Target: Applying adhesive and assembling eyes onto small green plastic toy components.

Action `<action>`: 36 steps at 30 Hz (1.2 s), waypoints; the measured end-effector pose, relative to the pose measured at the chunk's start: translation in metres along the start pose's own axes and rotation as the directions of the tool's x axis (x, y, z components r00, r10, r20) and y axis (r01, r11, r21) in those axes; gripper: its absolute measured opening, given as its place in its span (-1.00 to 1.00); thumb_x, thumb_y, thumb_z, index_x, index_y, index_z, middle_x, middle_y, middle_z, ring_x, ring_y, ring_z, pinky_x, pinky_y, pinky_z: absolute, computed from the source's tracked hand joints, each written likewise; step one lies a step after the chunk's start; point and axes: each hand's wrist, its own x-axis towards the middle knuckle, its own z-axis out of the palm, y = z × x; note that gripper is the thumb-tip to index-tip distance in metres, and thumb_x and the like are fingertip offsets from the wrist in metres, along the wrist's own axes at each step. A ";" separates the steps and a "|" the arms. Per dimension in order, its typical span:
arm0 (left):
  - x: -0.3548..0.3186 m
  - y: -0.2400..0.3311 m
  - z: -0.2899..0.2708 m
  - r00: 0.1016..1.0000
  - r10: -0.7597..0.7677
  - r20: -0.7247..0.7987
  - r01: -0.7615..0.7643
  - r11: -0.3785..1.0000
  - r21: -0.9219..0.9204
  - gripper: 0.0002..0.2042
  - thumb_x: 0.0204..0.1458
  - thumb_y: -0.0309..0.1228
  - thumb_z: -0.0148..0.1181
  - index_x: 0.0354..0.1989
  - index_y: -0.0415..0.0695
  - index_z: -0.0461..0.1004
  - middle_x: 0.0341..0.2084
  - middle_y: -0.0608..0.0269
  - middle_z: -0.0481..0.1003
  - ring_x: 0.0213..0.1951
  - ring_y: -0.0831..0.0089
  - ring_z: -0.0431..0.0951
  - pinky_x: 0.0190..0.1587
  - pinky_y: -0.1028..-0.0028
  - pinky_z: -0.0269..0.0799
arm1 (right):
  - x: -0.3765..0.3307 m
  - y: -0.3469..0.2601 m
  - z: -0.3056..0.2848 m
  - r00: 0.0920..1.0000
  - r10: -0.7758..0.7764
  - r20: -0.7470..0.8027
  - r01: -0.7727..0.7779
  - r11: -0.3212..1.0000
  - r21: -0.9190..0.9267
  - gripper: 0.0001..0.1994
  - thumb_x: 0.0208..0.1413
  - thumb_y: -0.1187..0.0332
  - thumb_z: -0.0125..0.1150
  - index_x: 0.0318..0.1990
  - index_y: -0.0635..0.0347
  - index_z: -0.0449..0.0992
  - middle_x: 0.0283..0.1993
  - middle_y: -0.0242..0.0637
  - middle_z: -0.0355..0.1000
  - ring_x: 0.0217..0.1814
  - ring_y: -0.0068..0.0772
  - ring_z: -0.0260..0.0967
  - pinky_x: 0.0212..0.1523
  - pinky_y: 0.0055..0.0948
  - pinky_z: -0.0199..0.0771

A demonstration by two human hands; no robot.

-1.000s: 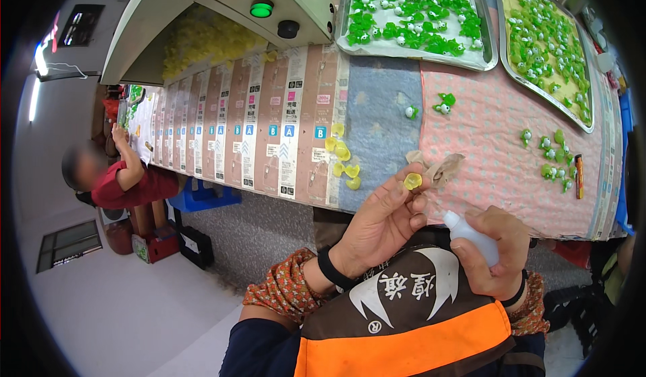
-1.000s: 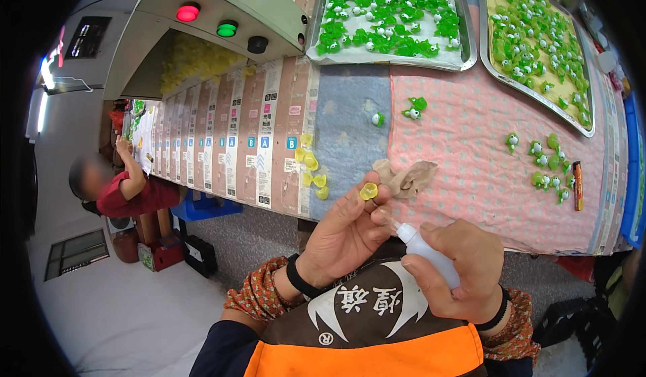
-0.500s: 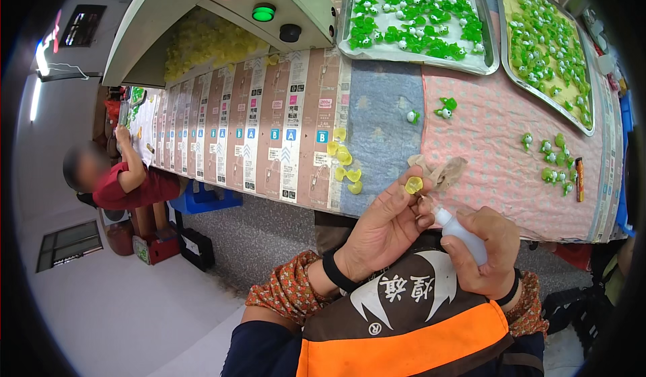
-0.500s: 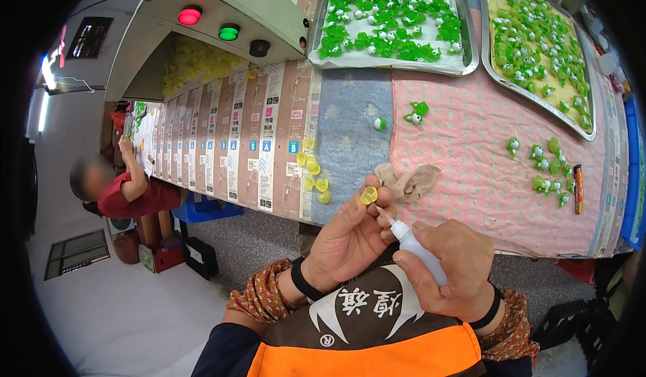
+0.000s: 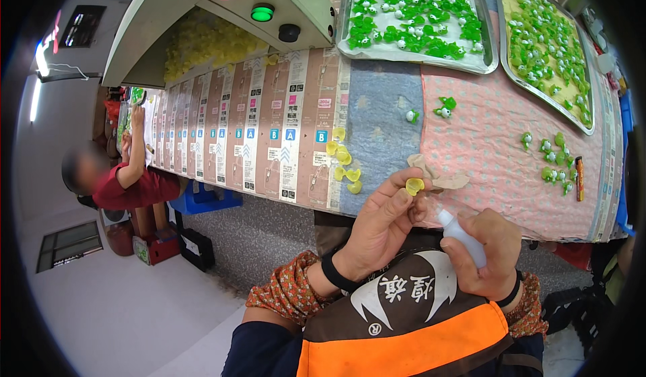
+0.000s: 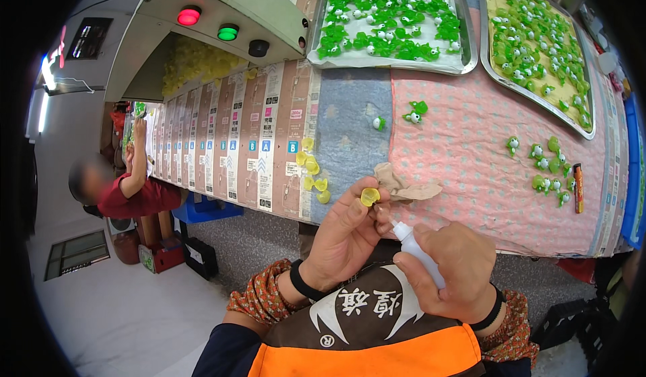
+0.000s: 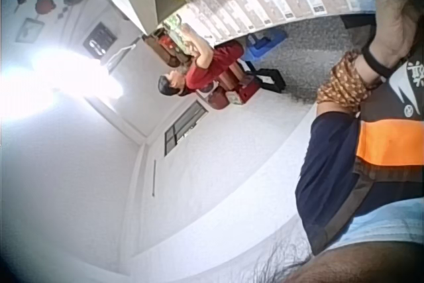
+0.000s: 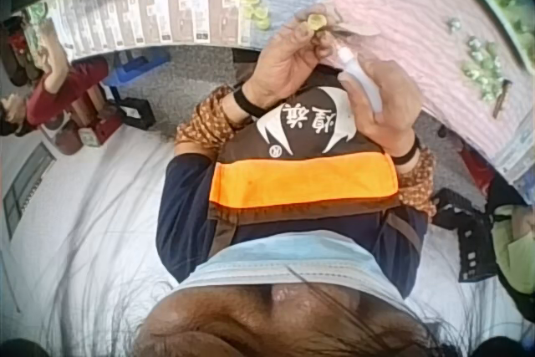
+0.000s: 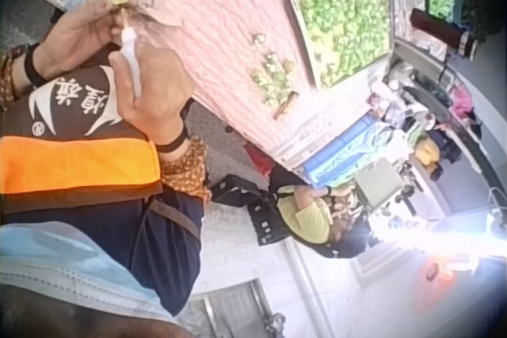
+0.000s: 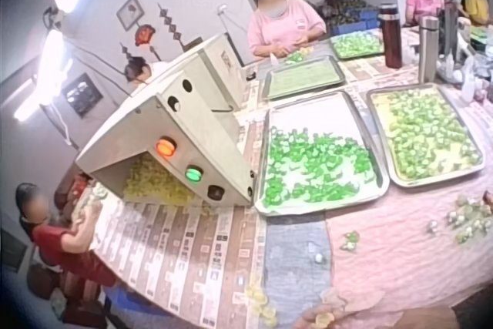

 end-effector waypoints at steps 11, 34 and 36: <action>-0.005 -0.002 0.003 0.996 0.087 -0.031 -0.081 0.986 0.149 -0.67 0.33 -0.37 0.11 0.22 -0.17 0.37 0.01 0.29 0.51 -0.14 0.64 0.46 -0.02 0.60 0.40 | -0.003 0.002 0.000 0.999 -0.028 0.027 0.029 0.998 -0.049 -0.61 -0.12 0.46 0.53 -0.12 0.30 0.50 -0.43 -0.20 0.46 -0.57 -0.18 0.38 -0.58 -0.30 0.32; -0.008 0.003 0.006 0.998 0.012 -0.060 0.001 0.978 0.208 -0.61 0.38 -0.32 0.02 0.30 -0.19 0.29 0.01 0.24 0.50 -0.14 0.57 0.47 -0.13 0.53 0.45 | 0.030 0.010 -0.035 0.841 0.517 -0.157 -0.412 0.801 0.434 -0.56 0.09 0.55 0.31 0.14 0.27 0.38 -0.01 -0.28 0.46 0.00 -0.55 0.41 0.03 -0.52 0.40; -0.008 0.005 0.007 0.997 -0.007 -0.074 0.023 0.977 0.213 -0.61 0.39 -0.32 0.00 0.31 -0.19 0.28 0.01 0.26 0.50 -0.14 0.57 0.47 -0.15 0.54 0.44 | 0.038 0.016 -0.039 0.860 0.497 -0.115 -0.419 0.816 0.397 -0.56 0.08 0.56 0.30 0.14 0.27 0.38 -0.01 -0.28 0.48 0.00 -0.55 0.43 0.05 -0.52 0.40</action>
